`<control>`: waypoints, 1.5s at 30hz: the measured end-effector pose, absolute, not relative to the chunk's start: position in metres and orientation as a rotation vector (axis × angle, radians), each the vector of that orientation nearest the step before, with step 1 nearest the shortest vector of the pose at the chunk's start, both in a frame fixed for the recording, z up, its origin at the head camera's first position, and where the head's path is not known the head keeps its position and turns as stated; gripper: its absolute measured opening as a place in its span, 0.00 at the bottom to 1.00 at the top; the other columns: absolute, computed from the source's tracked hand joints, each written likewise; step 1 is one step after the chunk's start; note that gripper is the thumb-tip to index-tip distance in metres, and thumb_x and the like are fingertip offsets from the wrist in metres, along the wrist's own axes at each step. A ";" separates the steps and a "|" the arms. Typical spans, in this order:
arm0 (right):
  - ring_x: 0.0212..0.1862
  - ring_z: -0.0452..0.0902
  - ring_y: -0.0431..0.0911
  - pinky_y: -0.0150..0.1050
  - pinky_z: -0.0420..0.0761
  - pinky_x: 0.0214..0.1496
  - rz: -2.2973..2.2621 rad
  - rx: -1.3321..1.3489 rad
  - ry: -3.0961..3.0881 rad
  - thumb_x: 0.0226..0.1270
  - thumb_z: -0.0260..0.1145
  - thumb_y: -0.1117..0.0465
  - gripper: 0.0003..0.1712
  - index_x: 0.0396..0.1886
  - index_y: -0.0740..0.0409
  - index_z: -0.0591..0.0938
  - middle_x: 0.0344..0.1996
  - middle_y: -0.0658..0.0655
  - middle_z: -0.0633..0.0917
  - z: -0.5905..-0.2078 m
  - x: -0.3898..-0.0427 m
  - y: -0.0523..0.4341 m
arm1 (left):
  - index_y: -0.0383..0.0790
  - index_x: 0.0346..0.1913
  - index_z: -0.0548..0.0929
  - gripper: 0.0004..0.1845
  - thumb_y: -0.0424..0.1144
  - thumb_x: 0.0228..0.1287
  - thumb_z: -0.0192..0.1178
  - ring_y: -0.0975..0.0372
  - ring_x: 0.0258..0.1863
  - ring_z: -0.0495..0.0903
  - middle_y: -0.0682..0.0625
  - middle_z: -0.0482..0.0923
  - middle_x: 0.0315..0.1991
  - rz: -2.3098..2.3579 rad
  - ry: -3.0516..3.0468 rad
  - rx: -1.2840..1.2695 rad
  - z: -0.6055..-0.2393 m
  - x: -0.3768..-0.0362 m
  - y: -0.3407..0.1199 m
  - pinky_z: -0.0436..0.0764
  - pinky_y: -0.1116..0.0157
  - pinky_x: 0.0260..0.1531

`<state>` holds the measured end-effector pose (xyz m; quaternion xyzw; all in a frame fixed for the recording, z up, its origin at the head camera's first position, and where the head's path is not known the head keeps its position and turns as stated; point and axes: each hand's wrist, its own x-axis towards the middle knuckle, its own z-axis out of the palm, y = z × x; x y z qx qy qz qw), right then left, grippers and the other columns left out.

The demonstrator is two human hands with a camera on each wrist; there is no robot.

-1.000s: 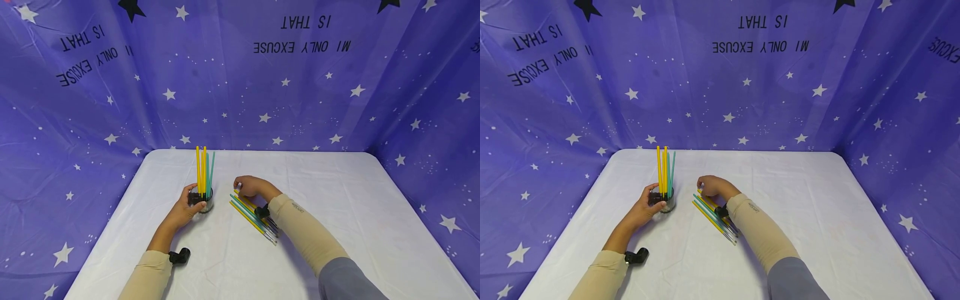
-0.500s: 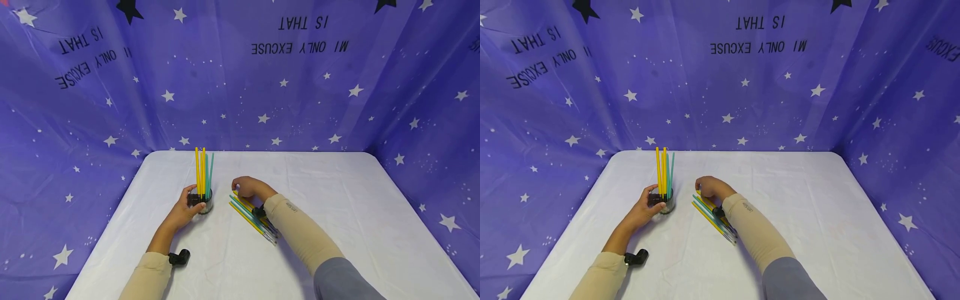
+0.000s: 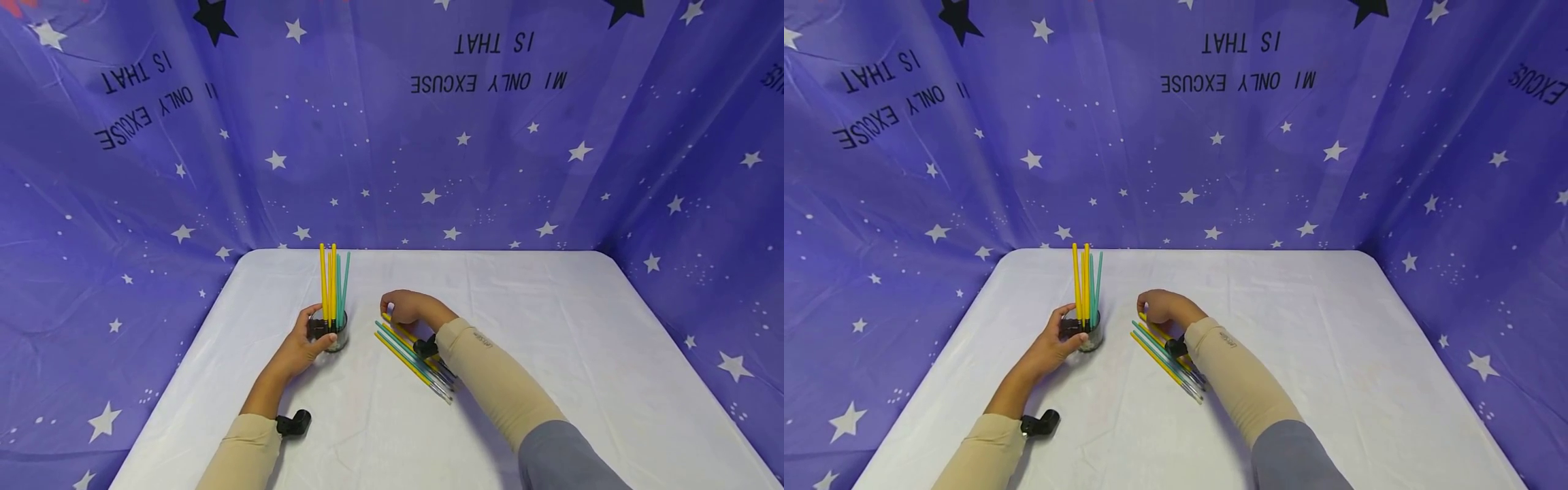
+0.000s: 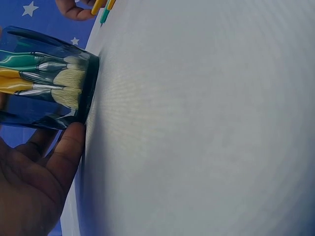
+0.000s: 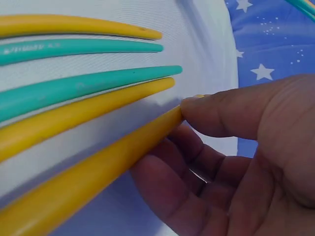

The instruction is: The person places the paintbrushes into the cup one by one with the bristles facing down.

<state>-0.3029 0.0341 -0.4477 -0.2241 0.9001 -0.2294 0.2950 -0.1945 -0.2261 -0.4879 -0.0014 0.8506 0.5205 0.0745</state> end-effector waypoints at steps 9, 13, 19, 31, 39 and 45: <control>0.26 0.73 0.46 0.38 0.79 0.28 -0.754 -0.557 2.342 0.67 0.56 0.75 0.18 0.54 0.58 0.76 0.36 0.58 0.77 -0.435 -0.304 0.043 | 0.53 0.76 0.51 0.44 0.51 0.65 0.66 0.38 0.70 0.59 0.30 0.60 0.70 1.565 2.546 0.002 -0.488 -0.193 -0.226 0.55 0.39 0.67; 0.28 0.75 0.48 0.43 0.83 0.32 -0.848 -0.564 2.330 0.68 0.57 0.74 0.19 0.58 0.60 0.75 0.39 0.59 0.77 -0.426 -0.306 0.046 | 0.53 0.76 0.50 0.45 0.50 0.65 0.66 0.38 0.70 0.59 0.30 0.60 0.70 1.573 2.544 0.014 -0.486 -0.193 -0.225 0.55 0.39 0.67; 0.33 0.79 0.50 0.43 0.84 0.32 -0.909 -0.604 2.347 0.69 0.57 0.73 0.19 0.58 0.62 0.73 0.41 0.60 0.78 -0.412 -0.307 0.048 | 0.53 0.76 0.50 0.45 0.49 0.65 0.67 0.38 0.70 0.59 0.30 0.60 0.71 1.581 2.538 0.016 -0.485 -0.193 -0.225 0.55 0.40 0.67; 0.33 0.79 0.50 0.45 0.84 0.33 -1.129 -0.628 2.379 0.70 0.57 0.71 0.13 0.51 0.55 0.74 0.37 0.60 0.77 -0.390 -0.308 0.045 | 0.53 0.77 0.50 0.45 0.50 0.65 0.67 0.39 0.70 0.59 0.30 0.60 0.71 1.593 2.530 0.012 -0.486 -0.194 -0.226 0.56 0.40 0.67; 0.40 0.80 0.52 0.49 0.84 0.39 -1.300 -0.582 2.350 0.71 0.57 0.70 0.14 0.54 0.55 0.72 0.42 0.61 0.76 -0.377 -0.304 0.039 | 0.53 0.77 0.50 0.45 0.50 0.65 0.67 0.38 0.70 0.59 0.29 0.60 0.71 1.571 2.546 0.015 -0.485 -0.193 -0.227 0.56 0.39 0.67; 0.41 0.80 0.53 0.52 0.83 0.41 -1.420 -0.560 2.335 0.73 0.55 0.70 0.14 0.54 0.54 0.72 0.42 0.60 0.76 -0.373 -0.305 0.036 | 0.52 0.76 0.50 0.45 0.50 0.65 0.67 0.39 0.69 0.62 0.30 0.63 0.69 1.574 2.543 0.025 -0.485 -0.194 -0.226 0.57 0.41 0.66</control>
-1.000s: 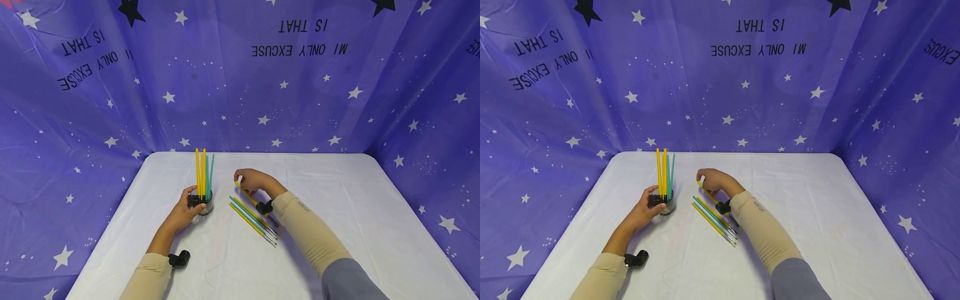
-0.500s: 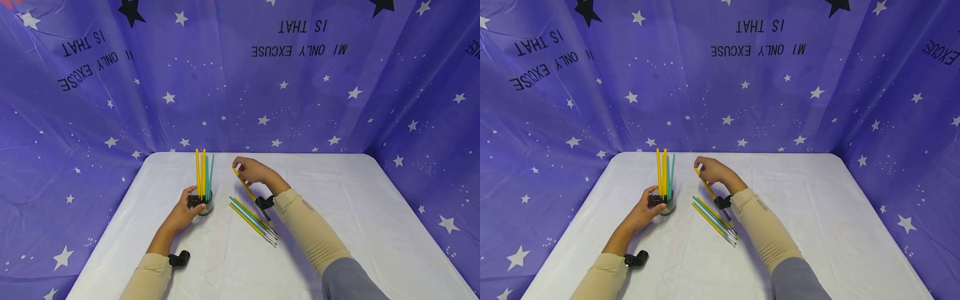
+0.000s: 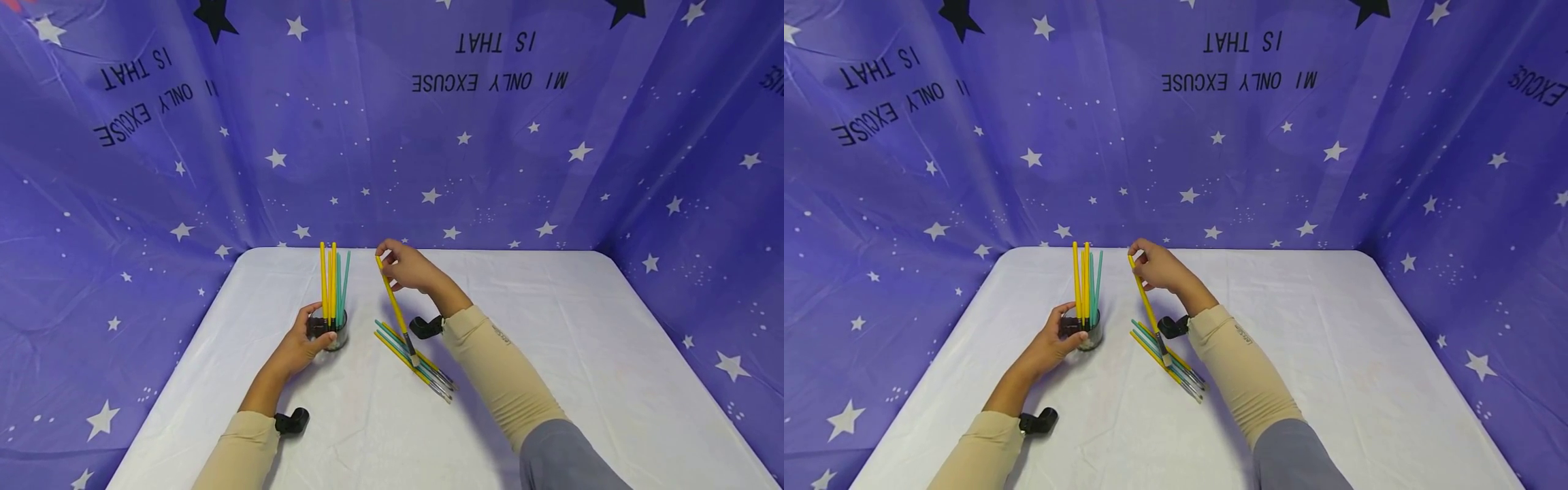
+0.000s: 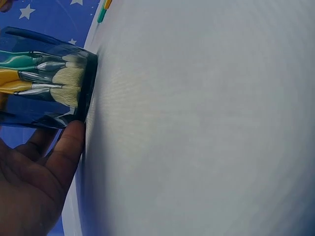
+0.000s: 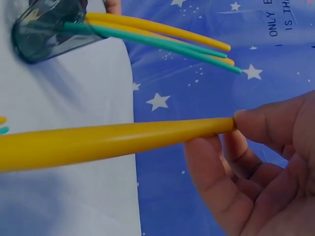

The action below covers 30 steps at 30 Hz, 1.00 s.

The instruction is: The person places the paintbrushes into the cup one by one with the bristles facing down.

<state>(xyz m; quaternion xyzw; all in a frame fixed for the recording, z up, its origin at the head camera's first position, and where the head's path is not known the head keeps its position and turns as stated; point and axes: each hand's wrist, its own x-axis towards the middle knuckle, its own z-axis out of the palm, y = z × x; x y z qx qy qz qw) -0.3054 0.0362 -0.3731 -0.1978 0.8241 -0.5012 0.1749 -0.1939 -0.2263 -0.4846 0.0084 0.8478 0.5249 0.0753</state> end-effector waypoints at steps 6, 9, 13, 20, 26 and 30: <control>0.38 0.80 0.52 0.47 0.84 0.37 -1.549 -0.582 2.327 0.73 0.54 0.70 0.14 0.54 0.57 0.72 0.40 0.60 0.75 -0.369 -0.307 0.033 | 0.52 0.76 0.51 0.45 0.50 0.64 0.67 0.40 0.69 0.62 0.30 0.63 0.69 1.572 2.546 0.030 -0.485 -0.195 -0.226 0.58 0.41 0.66; 0.37 0.79 0.51 0.52 0.83 0.39 -1.623 -0.559 2.309 0.73 0.55 0.71 0.14 0.54 0.55 0.72 0.40 0.59 0.74 -0.366 -0.306 0.031 | 0.53 0.76 0.51 0.45 0.50 0.64 0.68 0.40 0.70 0.61 0.31 0.61 0.70 1.578 2.543 0.027 -0.486 -0.195 -0.226 0.57 0.41 0.67; 0.36 0.79 0.51 0.56 0.83 0.41 -1.728 -0.536 2.282 0.71 0.56 0.73 0.15 0.54 0.57 0.72 0.39 0.59 0.74 -0.363 -0.306 0.027 | 0.54 0.76 0.51 0.45 0.51 0.64 0.67 0.39 0.71 0.58 0.31 0.58 0.72 1.568 2.548 0.024 -0.488 -0.196 -0.227 0.56 0.40 0.67; 0.38 0.78 0.52 0.56 0.83 0.40 -1.858 -0.559 2.285 0.72 0.56 0.73 0.16 0.56 0.59 0.71 0.39 0.59 0.73 -0.358 -0.306 0.023 | 0.54 0.76 0.51 0.46 0.53 0.64 0.67 0.38 0.71 0.57 0.30 0.57 0.72 1.558 2.554 0.025 -0.489 -0.196 -0.227 0.56 0.39 0.66; 0.38 0.79 0.53 0.59 0.82 0.42 -1.982 -0.557 2.250 0.73 0.56 0.72 0.16 0.56 0.56 0.70 0.40 0.60 0.73 -0.353 -0.307 0.019 | 0.53 0.76 0.51 0.45 0.52 0.64 0.67 0.39 0.71 0.57 0.30 0.57 0.72 1.571 2.554 0.026 -0.489 -0.196 -0.227 0.56 0.40 0.67; 0.38 0.80 0.52 0.54 0.84 0.40 -2.080 -0.543 2.228 0.73 0.56 0.73 0.16 0.55 0.57 0.70 0.39 0.60 0.74 -0.349 -0.308 0.017 | 0.52 0.76 0.51 0.45 0.51 0.64 0.68 0.39 0.71 0.58 0.30 0.58 0.72 1.577 2.555 0.022 -0.489 -0.196 -0.227 0.56 0.40 0.67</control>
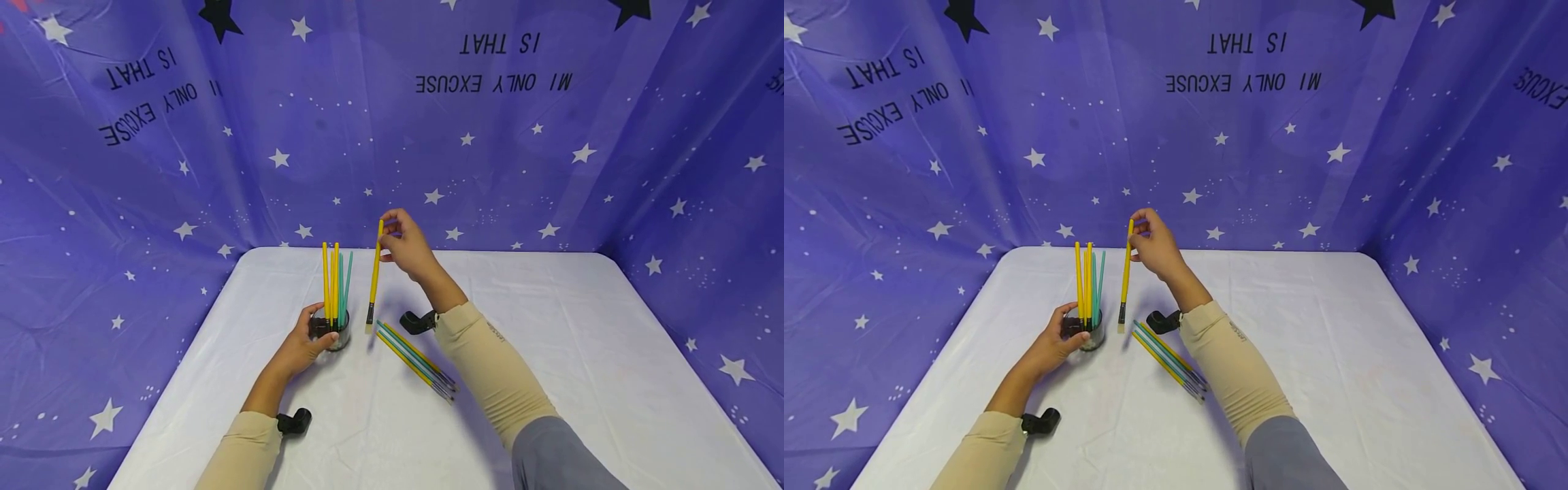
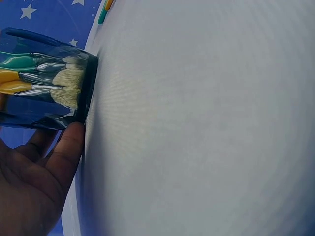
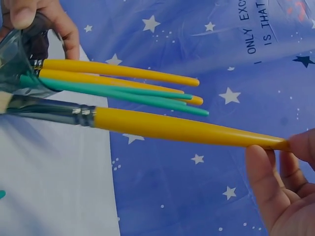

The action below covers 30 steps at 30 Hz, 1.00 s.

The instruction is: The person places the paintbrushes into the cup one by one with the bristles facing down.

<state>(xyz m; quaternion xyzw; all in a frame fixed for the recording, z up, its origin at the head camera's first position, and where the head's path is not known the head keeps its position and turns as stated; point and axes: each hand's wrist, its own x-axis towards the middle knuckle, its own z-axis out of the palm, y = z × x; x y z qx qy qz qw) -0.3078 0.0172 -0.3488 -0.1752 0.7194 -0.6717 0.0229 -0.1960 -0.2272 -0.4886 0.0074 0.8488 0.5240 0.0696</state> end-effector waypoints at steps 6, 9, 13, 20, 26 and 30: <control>0.39 0.81 0.52 0.51 0.84 0.41 -2.220 -0.531 2.181 0.73 0.56 0.72 0.16 0.57 0.59 0.70 0.40 0.59 0.74 -0.343 -0.306 0.014 | 0.52 0.76 0.51 0.45 0.50 0.64 0.68 0.39 0.70 0.60 0.30 0.60 0.71 1.587 2.549 0.025 -0.488 -0.195 -0.227 0.56 0.40 0.67; 0.39 0.81 0.53 0.49 0.85 0.40 -2.277 -0.526 2.164 0.73 0.56 0.72 0.17 0.58 0.60 0.69 0.41 0.59 0.74 -0.340 -0.306 0.012 | 0.52 0.76 0.51 0.45 0.51 0.64 0.68 0.39 0.71 0.59 0.30 0.60 0.71 1.582 2.550 0.029 -0.488 -0.195 -0.227 0.56 0.40 0.67; 0.38 0.81 0.52 0.52 0.84 0.41 -2.353 -0.526 2.125 0.72 0.56 0.73 0.16 0.56 0.59 0.70 0.40 0.59 0.74 -0.338 -0.305 0.008 | 0.52 0.76 0.51 0.46 0.51 0.63 0.68 0.40 0.70 0.61 0.31 0.63 0.69 1.594 2.535 0.031 -0.488 -0.195 -0.227 0.57 0.40 0.67; 0.37 0.80 0.49 0.55 0.83 0.42 -2.367 -0.563 2.110 0.72 0.56 0.74 0.17 0.57 0.61 0.69 0.40 0.58 0.74 -0.343 -0.300 -0.004 | 0.52 0.76 0.51 0.46 0.51 0.63 0.68 0.41 0.69 0.63 0.32 0.65 0.68 1.608 2.524 0.033 -0.488 -0.195 -0.227 0.57 0.41 0.67; 0.39 0.80 0.49 0.45 0.85 0.38 -2.282 -0.589 2.155 0.73 0.56 0.72 0.17 0.58 0.59 0.69 0.41 0.58 0.74 -0.354 -0.296 -0.012 | 0.52 0.76 0.51 0.46 0.51 0.64 0.68 0.41 0.69 0.64 0.32 0.66 0.68 1.601 2.538 0.030 -0.489 -0.196 -0.227 0.57 0.41 0.67; 0.40 0.80 0.50 0.47 0.85 0.38 -2.226 -0.607 2.193 0.73 0.56 0.72 0.17 0.58 0.59 0.69 0.42 0.59 0.74 -0.361 -0.294 -0.018 | 0.51 0.76 0.51 0.45 0.49 0.64 0.68 0.42 0.68 0.65 0.32 0.67 0.67 1.602 2.541 0.027 -0.488 -0.196 -0.226 0.57 0.42 0.67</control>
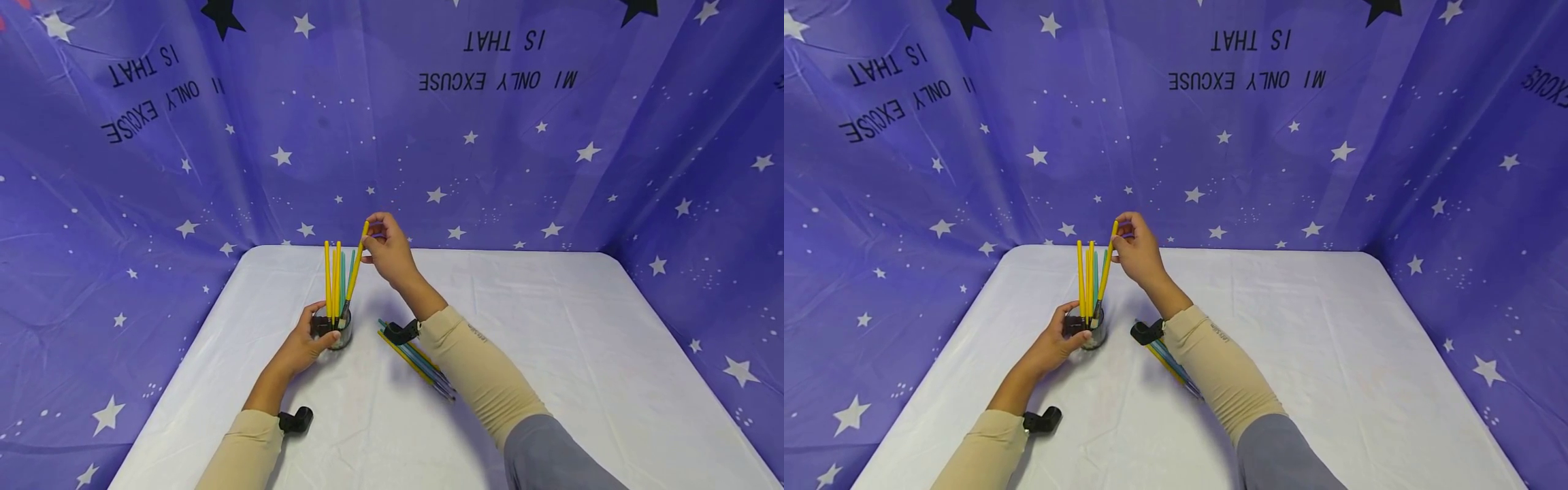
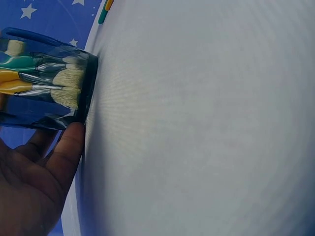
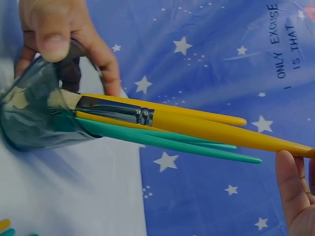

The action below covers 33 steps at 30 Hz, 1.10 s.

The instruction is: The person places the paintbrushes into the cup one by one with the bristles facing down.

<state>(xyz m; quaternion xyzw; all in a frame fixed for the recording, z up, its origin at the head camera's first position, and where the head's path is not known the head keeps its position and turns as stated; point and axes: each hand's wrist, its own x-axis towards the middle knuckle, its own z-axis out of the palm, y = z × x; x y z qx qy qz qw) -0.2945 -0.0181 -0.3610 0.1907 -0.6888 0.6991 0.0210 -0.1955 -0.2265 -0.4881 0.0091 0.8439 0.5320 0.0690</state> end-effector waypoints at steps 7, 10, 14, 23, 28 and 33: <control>0.40 0.81 0.50 0.55 0.83 0.42 2.115 0.595 -2.214 0.74 0.57 0.70 0.15 0.56 0.55 0.71 0.41 0.58 0.75 -0.377 -0.293 -0.026 | 0.51 0.76 0.51 0.46 0.49 0.63 0.68 0.42 0.67 0.66 0.32 0.66 0.67 1.610 2.541 0.014 -0.486 -0.196 -0.225 0.60 0.43 0.66; 0.39 0.81 0.49 0.55 0.84 0.41 2.097 0.583 -2.243 0.73 0.57 0.70 0.15 0.56 0.55 0.71 0.41 0.58 0.75 -0.384 -0.292 -0.028 | 0.50 0.76 0.51 0.46 0.49 0.63 0.68 0.42 0.67 0.66 0.32 0.66 0.67 1.610 2.540 0.022 -0.486 -0.196 -0.225 0.61 0.43 0.65; 0.39 0.81 0.49 0.55 0.84 0.40 2.087 0.564 -2.260 0.72 0.58 0.70 0.16 0.56 0.55 0.72 0.41 0.58 0.76 -0.391 -0.290 -0.032 | 0.50 0.76 0.51 0.45 0.48 0.64 0.68 0.43 0.66 0.67 0.32 0.66 0.66 1.610 2.543 0.032 -0.487 -0.196 -0.226 0.61 0.43 0.65; 0.39 0.81 0.49 0.45 0.85 0.39 2.062 0.557 -2.321 0.72 0.58 0.69 0.17 0.59 0.58 0.71 0.41 0.58 0.76 -0.402 -0.288 -0.033 | 0.48 0.76 0.50 0.46 0.48 0.64 0.68 0.42 0.67 0.66 0.32 0.66 0.67 1.606 2.547 0.028 -0.488 -0.196 -0.226 0.58 0.43 0.67; 0.42 0.81 0.55 0.44 0.84 0.42 2.028 0.608 -2.346 0.71 0.59 0.67 0.20 0.60 0.56 0.70 0.42 0.58 0.77 -0.404 -0.290 -0.027 | 0.48 0.76 0.50 0.46 0.48 0.64 0.68 0.42 0.66 0.66 0.31 0.67 0.66 1.609 2.541 0.026 -0.487 -0.195 -0.226 0.58 0.42 0.66; 0.43 0.81 0.51 0.39 0.83 0.41 1.954 0.690 -2.463 0.70 0.60 0.66 0.21 0.61 0.57 0.71 0.45 0.58 0.78 -0.410 -0.292 -0.018 | 0.48 0.76 0.50 0.45 0.49 0.65 0.67 0.42 0.66 0.66 0.32 0.66 0.67 1.606 2.534 0.025 -0.487 -0.195 -0.227 0.58 0.42 0.66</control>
